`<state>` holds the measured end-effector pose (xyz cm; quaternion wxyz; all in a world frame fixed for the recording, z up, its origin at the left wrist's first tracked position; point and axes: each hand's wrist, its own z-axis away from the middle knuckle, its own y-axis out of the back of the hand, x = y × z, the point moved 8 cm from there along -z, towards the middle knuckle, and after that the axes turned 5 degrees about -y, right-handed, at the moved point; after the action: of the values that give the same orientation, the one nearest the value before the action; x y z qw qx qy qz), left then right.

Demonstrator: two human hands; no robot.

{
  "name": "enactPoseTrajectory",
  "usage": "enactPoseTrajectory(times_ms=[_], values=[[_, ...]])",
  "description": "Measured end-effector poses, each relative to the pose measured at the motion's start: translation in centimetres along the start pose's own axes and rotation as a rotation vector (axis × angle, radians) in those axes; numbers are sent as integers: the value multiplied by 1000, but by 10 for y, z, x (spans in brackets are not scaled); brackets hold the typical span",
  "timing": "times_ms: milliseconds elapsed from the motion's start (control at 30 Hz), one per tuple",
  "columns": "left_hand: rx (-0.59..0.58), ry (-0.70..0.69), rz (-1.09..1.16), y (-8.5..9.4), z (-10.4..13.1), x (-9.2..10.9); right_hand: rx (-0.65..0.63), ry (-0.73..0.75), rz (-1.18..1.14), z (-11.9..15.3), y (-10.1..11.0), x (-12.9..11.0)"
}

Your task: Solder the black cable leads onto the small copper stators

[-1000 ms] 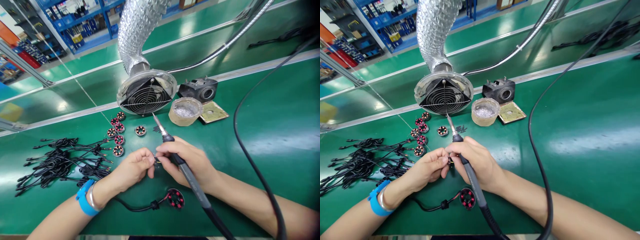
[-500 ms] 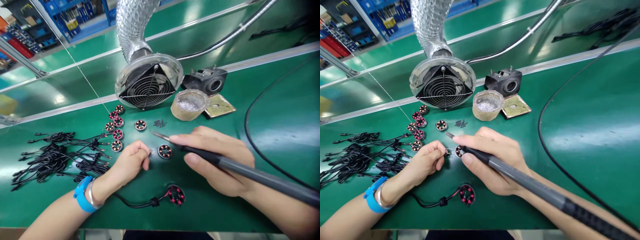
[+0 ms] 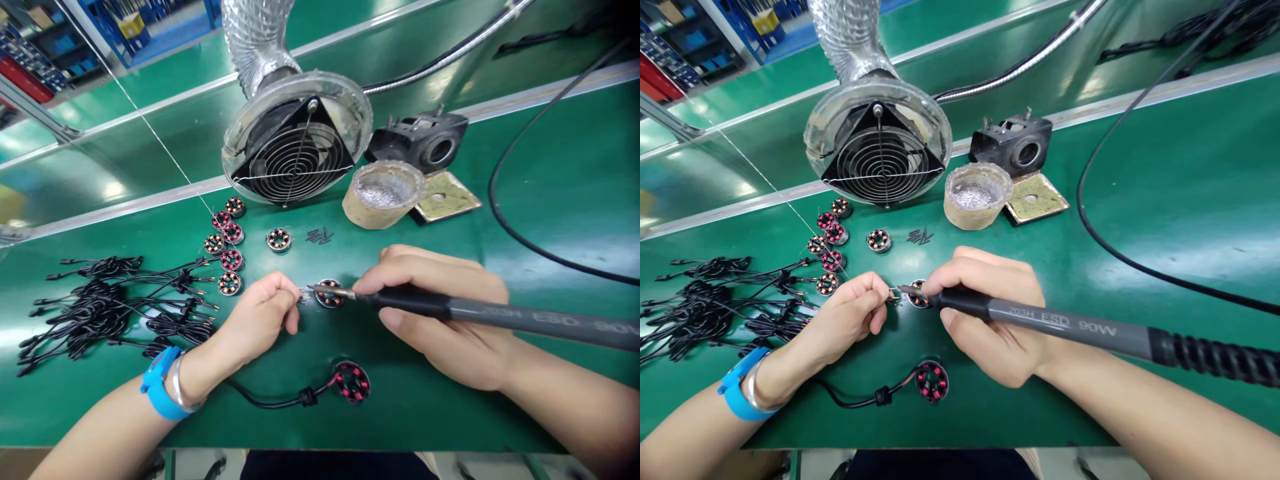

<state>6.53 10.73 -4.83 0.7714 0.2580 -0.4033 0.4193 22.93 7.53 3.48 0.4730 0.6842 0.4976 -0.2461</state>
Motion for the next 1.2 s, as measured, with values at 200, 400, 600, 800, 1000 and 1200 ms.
enactPoseTrajectory(times_ms=[200,400,600,800,1000,1200], values=[[-16,-19,-21,-1,0,1,19,9,0,1,0,-1],[-23,-24,-50,-1,0,2,40,2,-46,2,-3,-1],[-25,-37,-64,-1,1,4,28,34,-38,2,-4,-5],[-31,-44,-78,-1,1,4,17,53,-34,3,-3,-6],[-35,-44,-77,-1,1,4,-10,50,-20,1,-4,-10],[-31,-45,-72,-1,1,4,-9,20,-46,-1,1,-14]])
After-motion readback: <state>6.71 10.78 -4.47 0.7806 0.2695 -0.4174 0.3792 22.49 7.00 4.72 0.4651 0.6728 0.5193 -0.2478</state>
